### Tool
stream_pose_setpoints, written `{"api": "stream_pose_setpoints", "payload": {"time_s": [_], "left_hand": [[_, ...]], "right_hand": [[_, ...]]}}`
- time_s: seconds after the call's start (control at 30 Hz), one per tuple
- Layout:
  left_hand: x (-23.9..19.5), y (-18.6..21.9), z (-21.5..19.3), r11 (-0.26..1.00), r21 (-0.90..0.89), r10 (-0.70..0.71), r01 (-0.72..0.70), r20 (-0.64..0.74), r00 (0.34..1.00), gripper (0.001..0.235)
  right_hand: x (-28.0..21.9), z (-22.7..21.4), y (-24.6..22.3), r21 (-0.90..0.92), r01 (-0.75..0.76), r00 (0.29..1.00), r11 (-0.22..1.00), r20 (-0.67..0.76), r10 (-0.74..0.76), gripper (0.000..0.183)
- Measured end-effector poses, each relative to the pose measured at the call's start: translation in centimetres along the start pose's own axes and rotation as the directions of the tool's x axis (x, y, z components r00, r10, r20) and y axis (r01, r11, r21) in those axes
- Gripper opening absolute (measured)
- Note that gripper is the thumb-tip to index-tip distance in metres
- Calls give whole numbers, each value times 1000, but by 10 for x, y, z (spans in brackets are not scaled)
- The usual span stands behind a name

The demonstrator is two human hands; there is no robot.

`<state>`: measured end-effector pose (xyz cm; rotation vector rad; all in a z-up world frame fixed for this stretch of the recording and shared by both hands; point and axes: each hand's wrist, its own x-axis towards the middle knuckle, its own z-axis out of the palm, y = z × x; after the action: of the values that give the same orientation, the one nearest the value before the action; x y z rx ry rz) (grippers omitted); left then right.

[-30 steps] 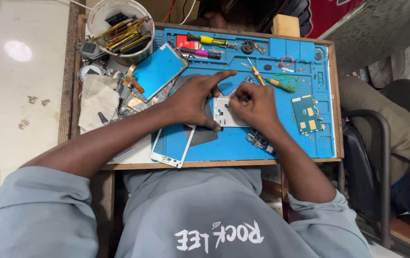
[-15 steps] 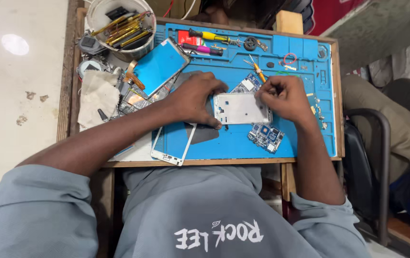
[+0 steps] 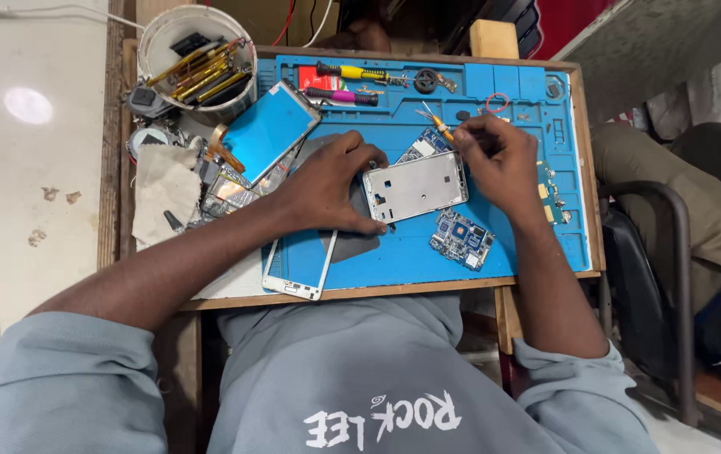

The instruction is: The person removes a small component from a white smartphone frame and places it on the workbench. They then reposition the frame and continue to manipulate small internal parts with their fingers.

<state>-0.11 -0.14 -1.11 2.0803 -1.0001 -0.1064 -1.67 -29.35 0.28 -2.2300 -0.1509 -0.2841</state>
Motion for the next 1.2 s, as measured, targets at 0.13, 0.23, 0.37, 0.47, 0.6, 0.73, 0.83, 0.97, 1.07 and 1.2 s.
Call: {"api": "stream_pose_setpoints", "payload": {"time_s": [0.13,0.23,0.37,0.47,0.6,0.73,0.83,0.97,1.07,1.2], "left_hand": [[-3,4,3,998,-44,-51,49,-43,998,80],[-1,11,-7,999,-45,-13,8,-112,994,79],[-8,23,-11,996,-89,-4,-12,-179,984,78],[-12,30,-1,991,1,129,-132,-217,968,80],[-13,27,22,861,-506,5,-47,-84,996,70],[-9,21,33,423,-840,-227,340,265,937,40],[-8,25,41,334,-826,-294,455,367,883,33],[-10,26,42,241,-829,-283,505,437,853,27],[-9,23,39,78,-859,-205,506,483,851,20],[-9,13,37,70,-818,-166,571,555,815,14]], "right_hand": [[-5,0,-4,-3,88,996,996,-13,-88,17],[-2,-2,-14,-112,14,999,994,-42,-19,20],[-8,-3,-25,89,-40,998,995,-47,44,23],[-9,3,-25,191,98,989,977,-124,-75,18],[-17,14,-19,199,134,987,971,-112,-113,13],[-20,21,-21,143,101,995,985,-32,-97,11],[-25,21,-26,157,213,975,964,37,-221,10],[-29,23,-31,225,214,967,951,90,-239,10],[-30,21,-38,172,238,957,956,129,-261,11],[-32,15,-51,141,318,927,937,163,-339,12]]}}
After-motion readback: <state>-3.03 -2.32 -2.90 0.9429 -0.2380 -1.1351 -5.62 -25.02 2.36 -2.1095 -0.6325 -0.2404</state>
